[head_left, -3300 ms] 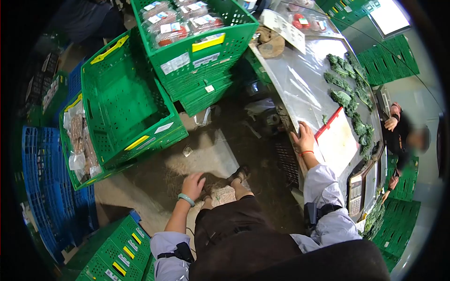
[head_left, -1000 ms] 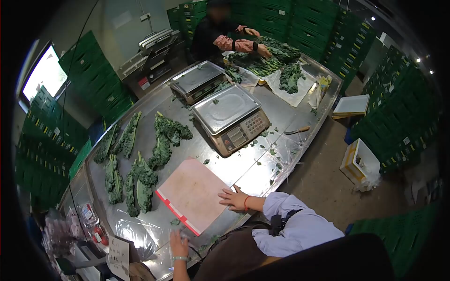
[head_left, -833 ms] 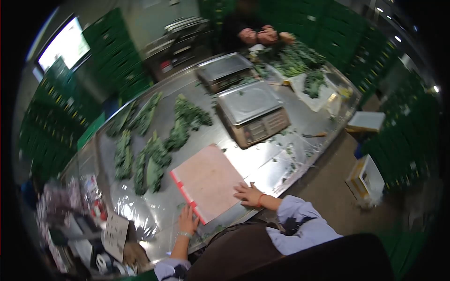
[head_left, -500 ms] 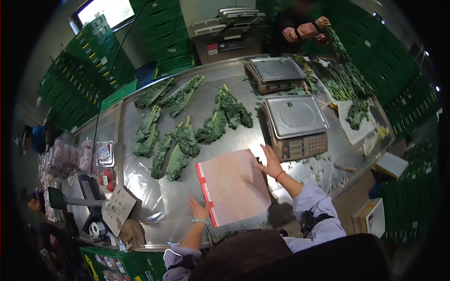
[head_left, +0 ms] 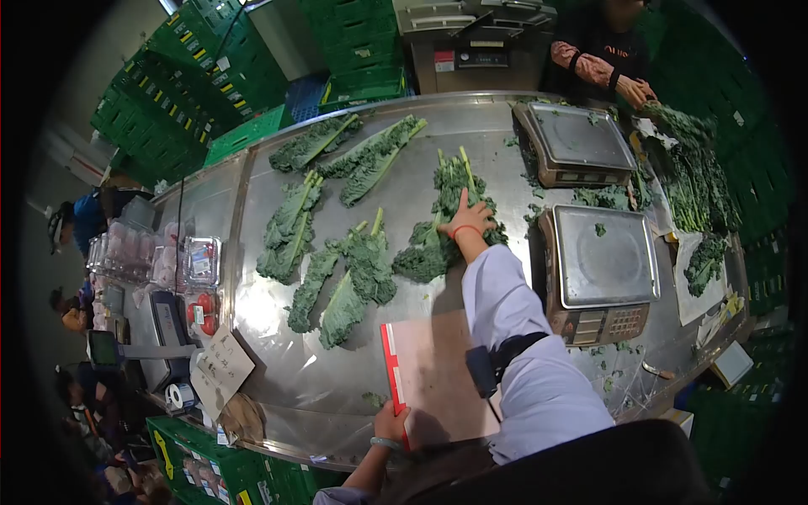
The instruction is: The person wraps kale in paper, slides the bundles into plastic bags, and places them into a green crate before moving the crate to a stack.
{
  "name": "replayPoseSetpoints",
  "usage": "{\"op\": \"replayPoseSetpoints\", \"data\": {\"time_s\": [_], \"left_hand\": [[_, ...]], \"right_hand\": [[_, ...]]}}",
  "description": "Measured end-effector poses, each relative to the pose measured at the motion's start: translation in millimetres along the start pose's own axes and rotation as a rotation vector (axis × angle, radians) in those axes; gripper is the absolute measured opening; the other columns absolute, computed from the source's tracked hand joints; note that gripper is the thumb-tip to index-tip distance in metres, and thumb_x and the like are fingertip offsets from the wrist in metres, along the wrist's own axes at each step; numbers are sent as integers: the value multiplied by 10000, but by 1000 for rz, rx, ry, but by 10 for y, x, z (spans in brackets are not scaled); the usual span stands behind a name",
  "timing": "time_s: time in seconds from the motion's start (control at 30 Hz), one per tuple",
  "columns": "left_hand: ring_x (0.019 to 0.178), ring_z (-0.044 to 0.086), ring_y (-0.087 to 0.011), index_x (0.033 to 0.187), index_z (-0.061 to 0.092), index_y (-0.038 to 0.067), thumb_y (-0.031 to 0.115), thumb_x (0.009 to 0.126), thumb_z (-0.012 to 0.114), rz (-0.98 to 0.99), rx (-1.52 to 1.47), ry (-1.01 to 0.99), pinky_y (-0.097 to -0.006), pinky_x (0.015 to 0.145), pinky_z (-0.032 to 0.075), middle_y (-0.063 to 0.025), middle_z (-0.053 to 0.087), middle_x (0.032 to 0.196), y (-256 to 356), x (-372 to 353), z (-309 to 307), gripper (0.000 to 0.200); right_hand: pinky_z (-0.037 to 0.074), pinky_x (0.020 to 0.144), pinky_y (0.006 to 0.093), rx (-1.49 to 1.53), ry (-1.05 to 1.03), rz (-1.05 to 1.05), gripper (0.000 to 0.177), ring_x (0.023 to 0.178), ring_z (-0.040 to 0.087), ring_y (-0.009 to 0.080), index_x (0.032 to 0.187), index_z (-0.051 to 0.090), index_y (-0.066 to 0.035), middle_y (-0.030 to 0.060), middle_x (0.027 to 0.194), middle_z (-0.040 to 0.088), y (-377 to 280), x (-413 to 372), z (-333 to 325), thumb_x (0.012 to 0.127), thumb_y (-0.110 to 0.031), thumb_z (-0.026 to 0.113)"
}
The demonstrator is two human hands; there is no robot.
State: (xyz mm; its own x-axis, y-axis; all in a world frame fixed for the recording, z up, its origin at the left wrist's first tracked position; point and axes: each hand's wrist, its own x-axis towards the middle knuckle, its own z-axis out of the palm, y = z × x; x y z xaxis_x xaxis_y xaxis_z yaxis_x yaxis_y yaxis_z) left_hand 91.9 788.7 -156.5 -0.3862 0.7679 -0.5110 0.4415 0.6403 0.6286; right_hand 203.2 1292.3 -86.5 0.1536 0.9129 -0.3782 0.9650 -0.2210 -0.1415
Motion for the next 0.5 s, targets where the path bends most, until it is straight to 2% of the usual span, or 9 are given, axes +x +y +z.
{"op": "replayPoseSetpoints", "data": {"time_s": [0.03, 0.07, 0.1, 0.13, 0.17, 0.23, 0.33, 0.43, 0.5], "left_hand": [[836, 669, -345, 1027, 619, 34, 253, 815, 705, -15, -65, 13, -415, 731, 511, -190, 687, 908, -93, 24, 66, 317], [836, 669, -345, 1027, 619, 34, 253, 815, 705, -10, -72, 4, -415, 731, 511, -190, 687, 908, -99, 66, 122, 317], [840, 670, -281, 1041, 617, 15, 207, 824, 700, -30, -275, 0, -378, 744, 511, -166, 693, 922, -101, 77, 146, 301], [844, 670, -216, 1054, 616, -4, 161, 833, 696, -57, -474, -4, -342, 758, 510, -142, 700, 936, -120, 51, 152, 287], [844, 670, -216, 1054, 616, -4, 161, 833, 696, -59, -476, -4, -342, 758, 510, -142, 700, 936, -91, 61, 138, 287], [907, 626, -133, 1080, 611, -32, 89, 842, 683, -4, -791, -47, -295, 799, 496, -94, 685, 995, -10, 74, 160, 277], [947, 620, -147, 1144, 591, -25, 73, 872, 643, -51, -707, -178, -301, 850, 492, -83, 670, 1054, 111, 106, 67, 293], [935, 621, -154, 1149, 588, -27, 83, 884, 631, -49, -755, -188, -305, 844, 493, -82, 670, 1046, 4, 141, 203, 290], [927, 623, -161, 1147, 588, -31, 99, 887, 631, -43, -811, -166, -309, 841, 493, -88, 672, 1038, 86, 133, 300, 294]], "right_hand": [[322, 992, 657, -11, -5, 11, 1189, 1353, 267, 477, 1524, 8, -328, 249, 1501, 229, 113, 87, 49, 650, -555, 781], [387, 962, 590, 23, 47, -62, 1112, 1290, 360, 451, 1519, 62, -345, 229, 1430, 318, 288, 296, 116, 676, -456, 779], [452, 931, 524, 59, 95, -138, 1046, 1226, 453, 426, 1513, 115, -361, 209, 1359, 408, 470, 406, 145, 703, -357, 776], [506, 873, 445, 8, 167, -209, 978, 1090, 560, 392, 1493, 187, -388, 180, 1231, 498, 638, 347, 129, 709, -239, 753], [500, 881, 458, 19, 172, -272, 974, 1028, 590, 404, 1483, 206, -401, 209, 1208, 513, 798, 257, 70, 695, -238, 755], [498, 879, 457, 177, 119, -302, 949, 977, 605, 406, 1464, 261, -402, 224, 1143, 551, 1038, 75, -96, 678, -204, 753], [493, 873, 445, 283, 210, -477, 910, 979, 600, 394, 1437, 349, -354, 208, 1037, 600, 1350, -464, -429, 649, -160, 760], [499, 856, 428, 452, 344, -676, 899, 982, 588, 383, 1432, 361, -375, 176, 1065, 571, 1621, -1269, -846, 658, -115, 738], [487, 897, 412, 425, 456, -724, 892, 1047, 579, 361, 1437, 386, -298, 171, 1143, 573, 1709, -1773, -1144, 650, -38, 718]]}}
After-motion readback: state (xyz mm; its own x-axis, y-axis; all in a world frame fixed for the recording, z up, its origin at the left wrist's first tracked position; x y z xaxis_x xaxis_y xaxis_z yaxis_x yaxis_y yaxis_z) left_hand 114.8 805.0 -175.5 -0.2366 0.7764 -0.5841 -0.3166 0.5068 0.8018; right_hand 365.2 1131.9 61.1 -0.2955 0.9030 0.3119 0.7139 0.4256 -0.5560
